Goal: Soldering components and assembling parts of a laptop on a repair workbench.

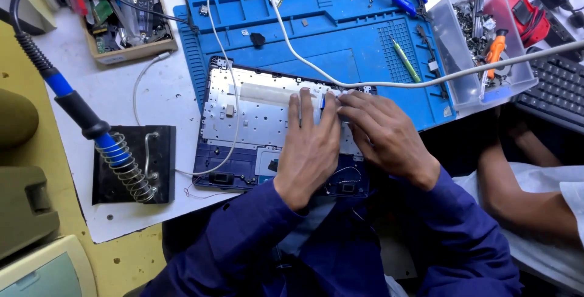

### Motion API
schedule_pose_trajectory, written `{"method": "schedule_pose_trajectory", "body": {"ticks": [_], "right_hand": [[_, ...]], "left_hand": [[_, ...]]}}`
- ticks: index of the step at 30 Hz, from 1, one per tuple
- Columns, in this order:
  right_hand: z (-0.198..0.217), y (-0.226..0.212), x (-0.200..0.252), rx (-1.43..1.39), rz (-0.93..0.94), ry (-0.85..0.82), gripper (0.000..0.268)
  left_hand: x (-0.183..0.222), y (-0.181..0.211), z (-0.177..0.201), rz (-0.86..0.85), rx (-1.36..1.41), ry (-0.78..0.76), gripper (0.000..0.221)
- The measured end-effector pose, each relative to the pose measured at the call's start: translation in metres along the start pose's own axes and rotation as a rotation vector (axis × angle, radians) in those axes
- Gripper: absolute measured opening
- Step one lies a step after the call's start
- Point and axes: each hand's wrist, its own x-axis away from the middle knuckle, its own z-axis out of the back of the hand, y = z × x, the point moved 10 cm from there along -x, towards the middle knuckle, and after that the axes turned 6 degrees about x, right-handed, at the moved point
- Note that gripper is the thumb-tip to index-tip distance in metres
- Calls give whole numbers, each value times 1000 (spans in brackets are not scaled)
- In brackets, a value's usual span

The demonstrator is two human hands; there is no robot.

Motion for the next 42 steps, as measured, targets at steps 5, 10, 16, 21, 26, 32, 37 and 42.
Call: {"method": "schedule_pose_trajectory", "body": {"ticks": [5,10,16,21,26,32,37,42], "right_hand": [[1,-7,-22,-204,72,90,37],[-2,-7,-34,-189,130,88,39],[-5,-13,-54,-96,170,-120,35],[-7,-11,-68,-36,154,-108,40],[-20,-4,-62,-51,71,-147,35],[-14,-1,-65,-67,75,-86,37],[-2,-3,-68,-84,123,-25,36],[1,-3,-61,-96,130,6,32]], "left_hand": [[3,-5,-17,3,150,74,47],[-1,-11,-5,29,227,115,47],[-11,-22,1,65,275,25,51],[-18,-32,-8,134,464,10,43],[-19,-30,-20,145,482,-48,44],[-20,-32,-17,149,434,-42,46],[-20,-32,-4,111,417,17,46],[-14,-22,-7,54,313,-25,55]]}}
